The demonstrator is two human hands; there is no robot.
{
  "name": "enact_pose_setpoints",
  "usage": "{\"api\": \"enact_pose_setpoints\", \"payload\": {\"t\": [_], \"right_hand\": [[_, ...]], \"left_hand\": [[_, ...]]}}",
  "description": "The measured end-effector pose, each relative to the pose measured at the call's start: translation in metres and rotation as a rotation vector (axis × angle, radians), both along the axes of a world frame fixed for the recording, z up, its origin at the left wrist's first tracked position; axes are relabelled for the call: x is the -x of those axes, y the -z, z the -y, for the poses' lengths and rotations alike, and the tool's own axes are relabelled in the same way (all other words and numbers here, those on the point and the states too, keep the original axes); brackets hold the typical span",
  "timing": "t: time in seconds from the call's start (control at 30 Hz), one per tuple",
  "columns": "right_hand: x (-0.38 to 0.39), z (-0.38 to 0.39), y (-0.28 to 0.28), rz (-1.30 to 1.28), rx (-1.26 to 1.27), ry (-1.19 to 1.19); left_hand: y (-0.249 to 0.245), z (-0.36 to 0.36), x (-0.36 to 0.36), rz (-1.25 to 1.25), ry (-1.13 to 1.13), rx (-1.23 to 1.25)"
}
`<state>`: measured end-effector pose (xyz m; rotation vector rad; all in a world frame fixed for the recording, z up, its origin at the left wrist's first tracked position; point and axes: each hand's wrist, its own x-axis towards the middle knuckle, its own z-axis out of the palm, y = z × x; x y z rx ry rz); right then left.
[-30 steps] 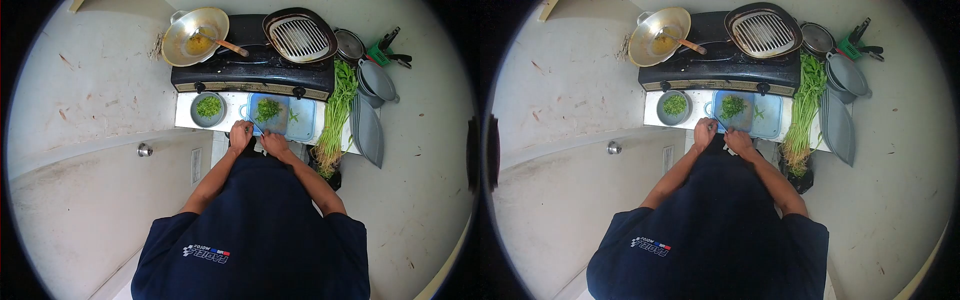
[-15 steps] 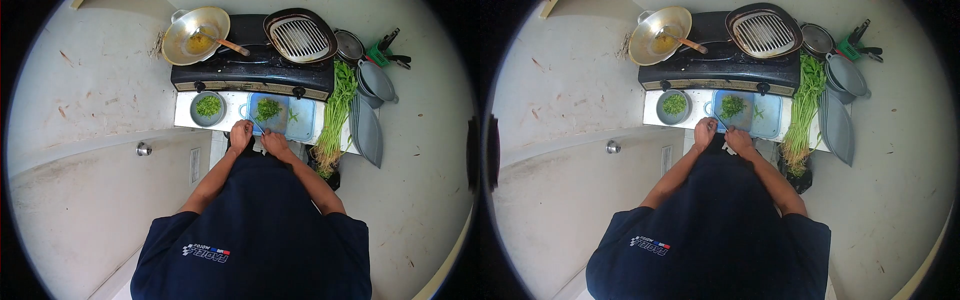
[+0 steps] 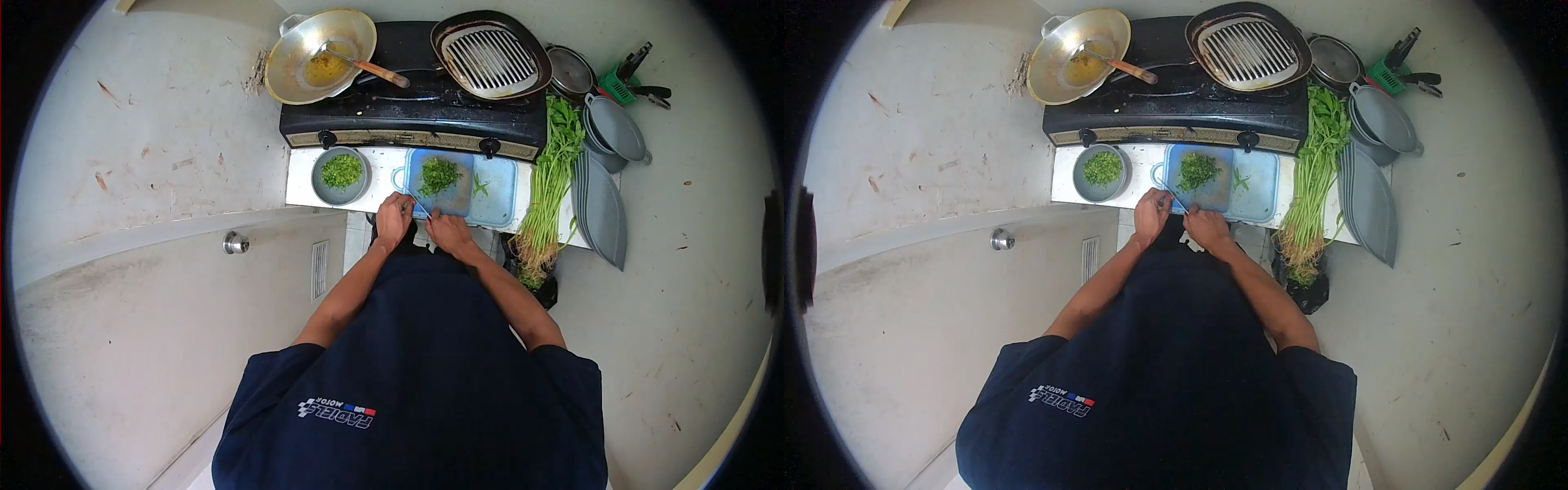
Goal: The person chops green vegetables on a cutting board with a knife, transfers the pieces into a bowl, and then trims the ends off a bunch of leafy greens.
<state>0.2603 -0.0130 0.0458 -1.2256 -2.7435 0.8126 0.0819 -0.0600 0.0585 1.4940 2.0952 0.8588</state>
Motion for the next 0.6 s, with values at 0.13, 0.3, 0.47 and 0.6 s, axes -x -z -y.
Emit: {"api": "enact_pose_setpoints", "payload": {"t": [0.13,0.3,0.47,0.6], "right_hand": [[0.011,-0.003,0.0,0.015,-0.02,0.005],[0.009,-0.001,0.0,0.013,-0.032,0.015],[-0.001,0.002,-0.005,0.016,0.0,0.053],[0.0,-0.001,-0.009,0.026,0.04,0.04]], "left_hand": [[-0.001,0.001,0.0,0.012,0.015,-0.016],[0.001,0.001,0.003,0.068,0.007,-0.004],[0.0,-0.001,0.004,0.095,-0.003,0.001],[0.005,0.0,0.008,0.047,0.011,-0.009]]}}
